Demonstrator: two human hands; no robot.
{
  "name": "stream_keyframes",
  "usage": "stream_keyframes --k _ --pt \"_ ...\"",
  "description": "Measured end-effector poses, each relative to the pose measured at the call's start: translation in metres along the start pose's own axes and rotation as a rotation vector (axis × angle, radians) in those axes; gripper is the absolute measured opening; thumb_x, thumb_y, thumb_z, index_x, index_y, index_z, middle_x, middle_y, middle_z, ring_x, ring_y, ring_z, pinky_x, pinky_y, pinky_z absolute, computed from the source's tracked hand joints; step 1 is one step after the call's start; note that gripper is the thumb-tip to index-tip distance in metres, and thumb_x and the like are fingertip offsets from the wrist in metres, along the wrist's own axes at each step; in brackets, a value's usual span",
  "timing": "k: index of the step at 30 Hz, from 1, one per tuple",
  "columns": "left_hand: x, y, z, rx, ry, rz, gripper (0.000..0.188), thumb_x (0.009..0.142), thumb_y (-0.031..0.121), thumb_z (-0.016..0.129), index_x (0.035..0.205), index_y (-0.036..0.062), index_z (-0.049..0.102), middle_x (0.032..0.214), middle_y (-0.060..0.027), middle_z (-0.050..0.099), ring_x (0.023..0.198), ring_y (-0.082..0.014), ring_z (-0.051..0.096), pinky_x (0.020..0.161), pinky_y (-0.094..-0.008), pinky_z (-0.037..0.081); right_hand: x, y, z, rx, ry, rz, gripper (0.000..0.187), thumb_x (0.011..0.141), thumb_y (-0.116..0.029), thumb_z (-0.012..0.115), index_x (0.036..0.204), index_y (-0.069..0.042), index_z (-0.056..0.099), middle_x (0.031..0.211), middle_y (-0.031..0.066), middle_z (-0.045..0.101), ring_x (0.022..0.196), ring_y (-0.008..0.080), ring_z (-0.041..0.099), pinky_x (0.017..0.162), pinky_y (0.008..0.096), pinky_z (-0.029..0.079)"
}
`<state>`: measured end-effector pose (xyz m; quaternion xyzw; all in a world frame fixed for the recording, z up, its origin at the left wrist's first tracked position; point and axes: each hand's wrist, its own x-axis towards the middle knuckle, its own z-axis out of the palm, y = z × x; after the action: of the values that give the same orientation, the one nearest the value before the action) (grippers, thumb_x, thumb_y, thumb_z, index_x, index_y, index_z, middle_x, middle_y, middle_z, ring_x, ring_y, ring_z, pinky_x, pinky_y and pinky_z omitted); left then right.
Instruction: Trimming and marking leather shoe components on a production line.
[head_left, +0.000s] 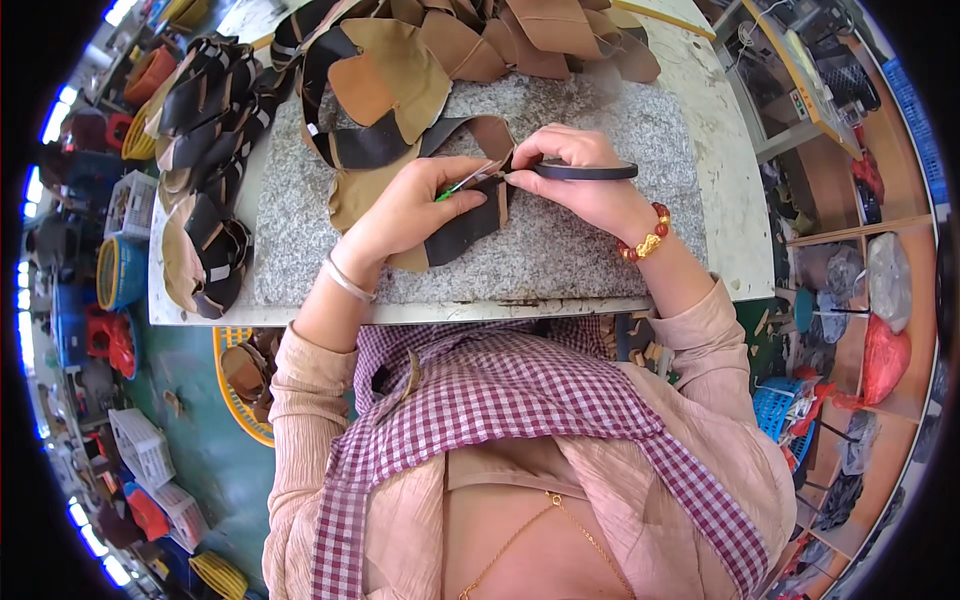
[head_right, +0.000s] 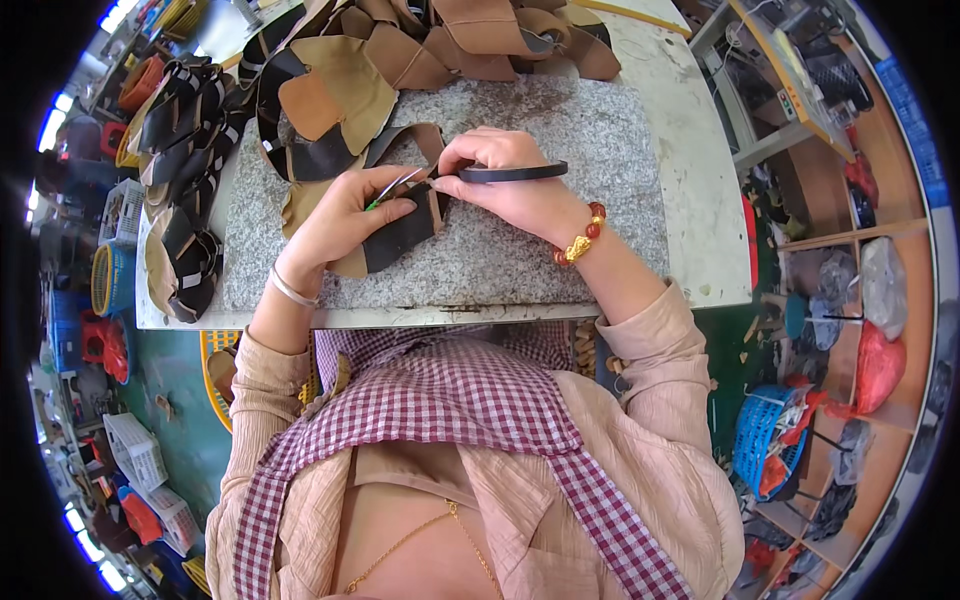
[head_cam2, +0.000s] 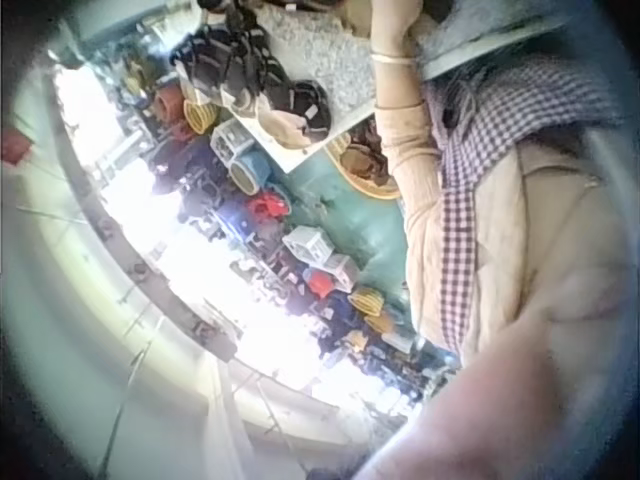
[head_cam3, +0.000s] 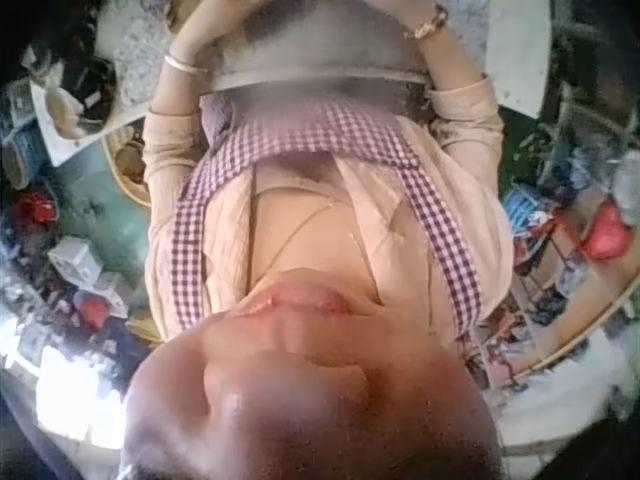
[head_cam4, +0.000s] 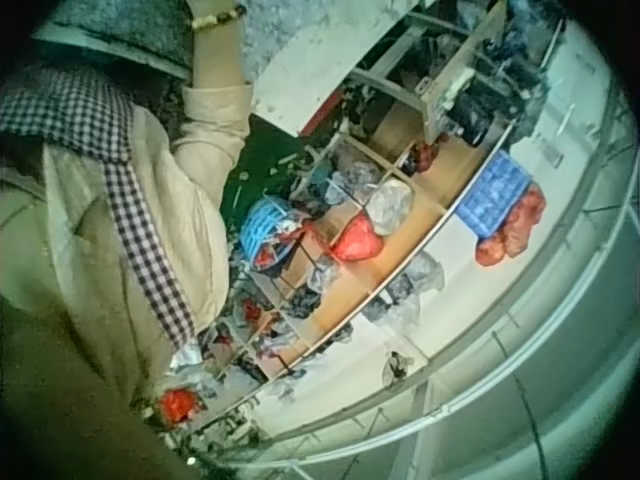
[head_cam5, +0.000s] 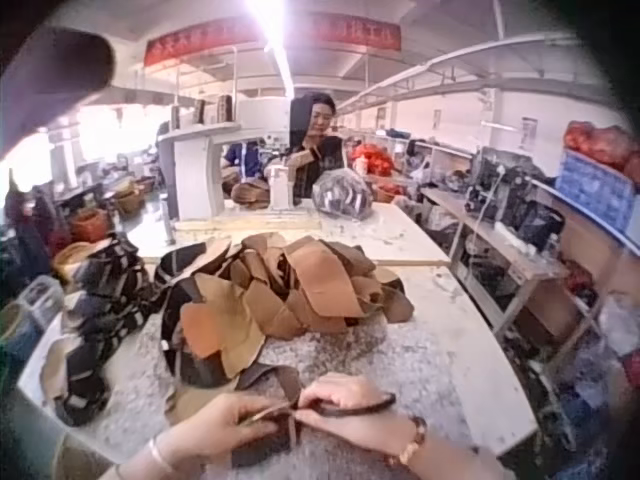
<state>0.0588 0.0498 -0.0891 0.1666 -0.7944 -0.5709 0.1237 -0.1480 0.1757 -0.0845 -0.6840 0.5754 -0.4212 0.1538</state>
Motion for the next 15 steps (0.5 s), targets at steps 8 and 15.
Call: stream_keyframes --k 8,15 --pt "-0.004 0.002 -0.001 0.025 -0.075 0.088 0.032 0.085 0.002 0.068 0.117 -0.0005 0.068 0.095 -0.0036 0.07 0.077 -0.0106 0.056 0.072 -0.0241 0.048 -0.009 -0.01 0.015 -0.03 0.04 -0.01 0.009 0.081 -0.005 0.076 0.088 -0.005 0.071 0.081 0.0024 0.068 0.069 0.0114 0.058 0.065 0.0244 0.046" --pt "-0.011 0.021 -0.005 0.187 -0.161 0.143 0.035 0.088 0.002 0.068 0.123 -0.0022 0.066 0.09 0.004 0.061 0.077 -0.0068 0.046 0.07 -0.0199 0.041 -0.014 -0.032 0.014 0.449 0.254 0.069 0.008 0.081 -0.005 0.076 0.087 -0.004 0.071 0.078 0.0013 0.068 0.065 0.0103 0.055 0.061 0.0238 0.043"
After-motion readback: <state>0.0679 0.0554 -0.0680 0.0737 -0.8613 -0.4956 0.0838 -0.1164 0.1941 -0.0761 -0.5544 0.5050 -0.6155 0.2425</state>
